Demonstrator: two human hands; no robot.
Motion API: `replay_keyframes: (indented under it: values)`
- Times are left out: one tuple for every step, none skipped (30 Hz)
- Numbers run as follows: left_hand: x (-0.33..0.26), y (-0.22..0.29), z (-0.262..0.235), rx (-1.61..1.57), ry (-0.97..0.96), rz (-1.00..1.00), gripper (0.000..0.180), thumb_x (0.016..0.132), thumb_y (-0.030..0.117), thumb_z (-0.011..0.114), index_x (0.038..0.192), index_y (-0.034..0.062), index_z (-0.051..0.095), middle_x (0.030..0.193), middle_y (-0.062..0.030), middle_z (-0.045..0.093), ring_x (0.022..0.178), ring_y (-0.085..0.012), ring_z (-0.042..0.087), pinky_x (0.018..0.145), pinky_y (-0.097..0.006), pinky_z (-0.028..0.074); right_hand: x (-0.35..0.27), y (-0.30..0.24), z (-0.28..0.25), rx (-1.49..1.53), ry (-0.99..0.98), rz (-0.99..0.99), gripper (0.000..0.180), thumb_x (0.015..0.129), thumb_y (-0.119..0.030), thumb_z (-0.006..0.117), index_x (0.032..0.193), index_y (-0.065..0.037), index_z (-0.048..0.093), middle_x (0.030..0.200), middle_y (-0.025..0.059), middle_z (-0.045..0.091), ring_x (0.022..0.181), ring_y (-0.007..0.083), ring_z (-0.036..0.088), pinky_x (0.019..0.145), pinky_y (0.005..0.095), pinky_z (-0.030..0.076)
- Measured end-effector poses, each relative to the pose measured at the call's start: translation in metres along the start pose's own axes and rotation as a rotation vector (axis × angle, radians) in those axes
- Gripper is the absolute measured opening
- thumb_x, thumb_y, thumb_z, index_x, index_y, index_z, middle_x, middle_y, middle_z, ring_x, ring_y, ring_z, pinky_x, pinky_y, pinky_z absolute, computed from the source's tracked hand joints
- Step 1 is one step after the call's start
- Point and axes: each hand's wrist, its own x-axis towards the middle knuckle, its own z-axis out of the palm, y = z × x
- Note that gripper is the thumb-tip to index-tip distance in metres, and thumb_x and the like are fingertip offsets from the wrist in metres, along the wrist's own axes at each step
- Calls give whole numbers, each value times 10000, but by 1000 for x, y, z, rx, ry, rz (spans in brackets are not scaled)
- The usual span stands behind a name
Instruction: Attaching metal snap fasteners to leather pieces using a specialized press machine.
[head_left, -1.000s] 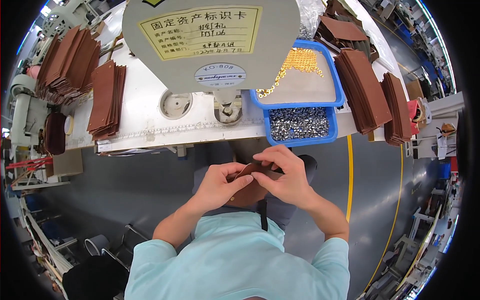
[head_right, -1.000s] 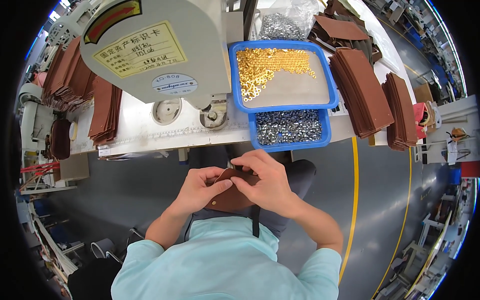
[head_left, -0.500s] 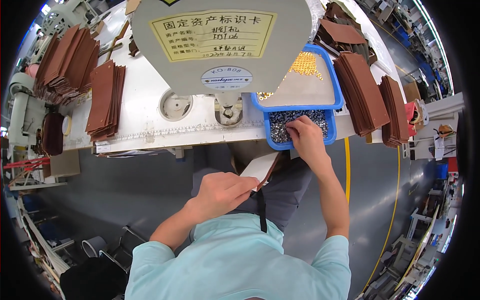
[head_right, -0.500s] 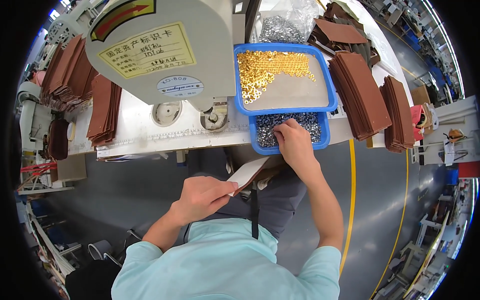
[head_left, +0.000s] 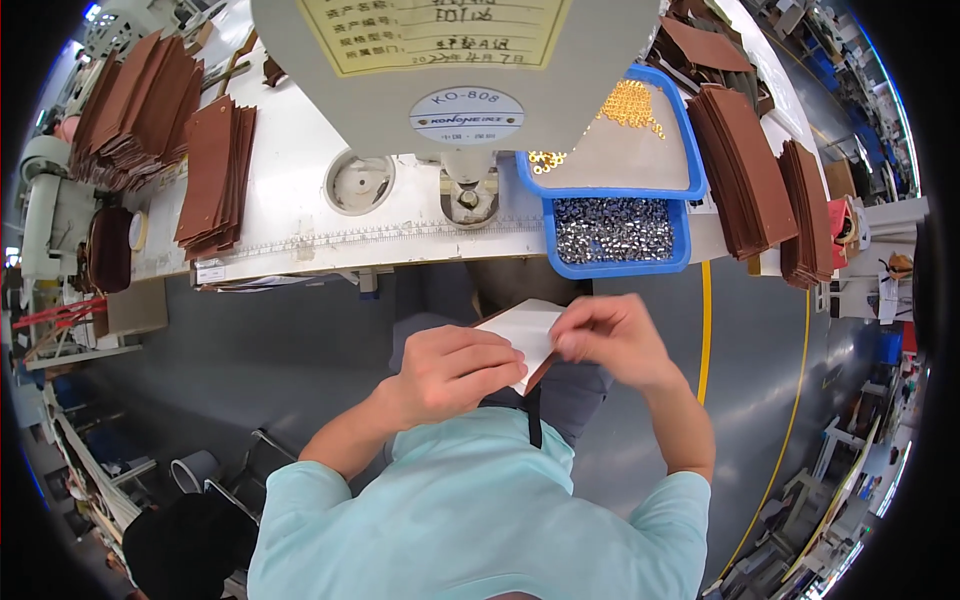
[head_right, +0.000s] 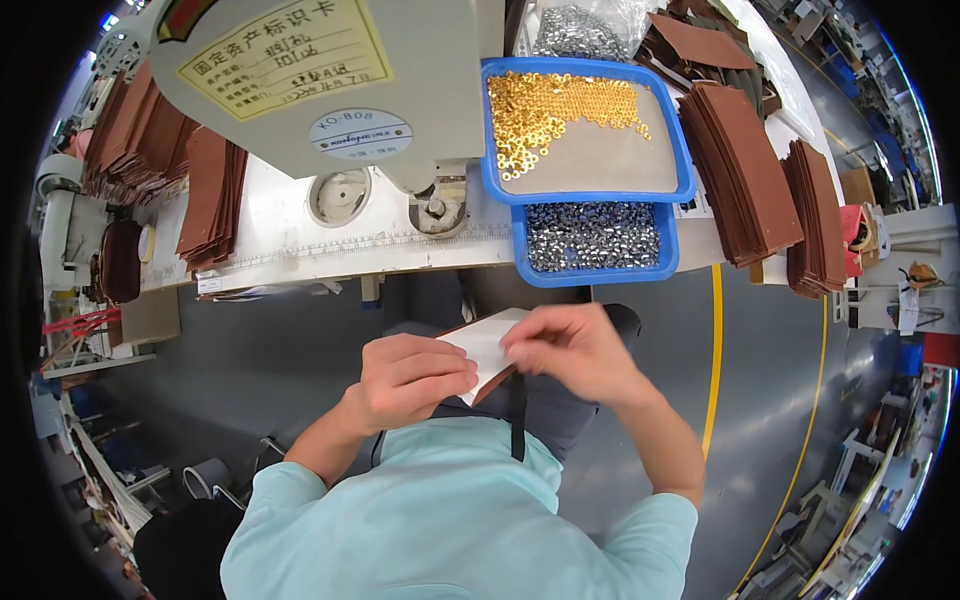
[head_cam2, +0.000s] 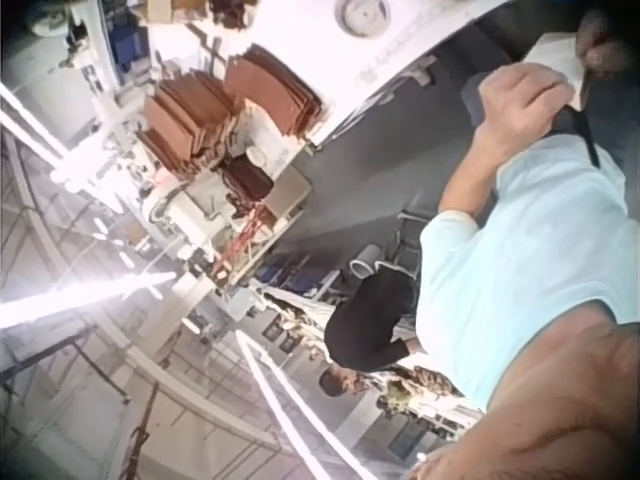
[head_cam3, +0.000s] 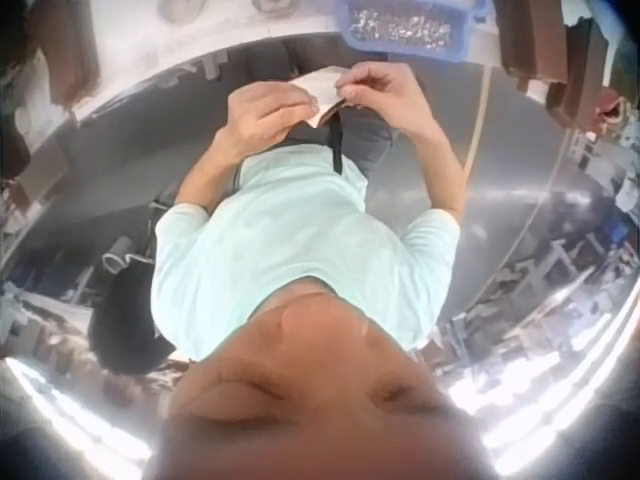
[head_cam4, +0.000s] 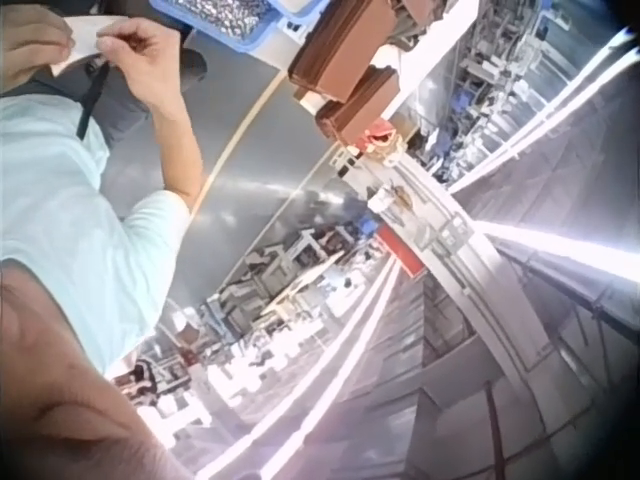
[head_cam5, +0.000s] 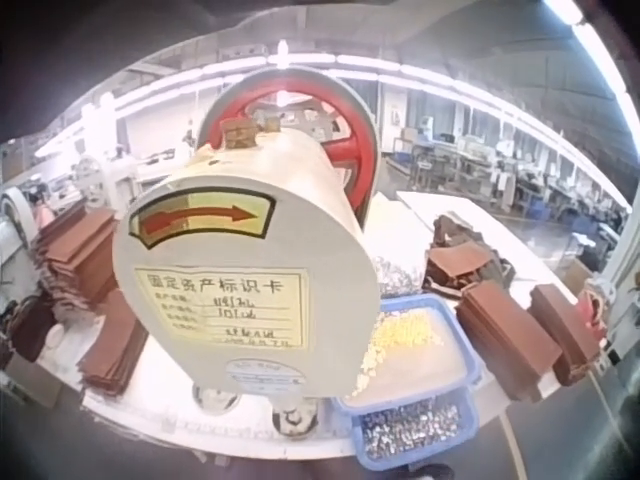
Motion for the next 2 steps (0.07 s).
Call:
replay_keyframes:
  values:
    - [-2,1,1,-4,20,38,206,724,42,756,920,104,740,931,-36,759,812,-190,740,630,-301,588,-2,4,4,37,-65,57,116,932,-57,760,1028,8,763,912,47,743,822,100,684,744,240,567]
    - [-3,1,1,-23,9,50,224,737,49,752,947,124,756,934,-41,760,822,-199,744,634,-304,595,-3,9,6,74,-130,111,118,937,-73,764,1032,-4,767,911,46,744,829,115,698,759,239,577]
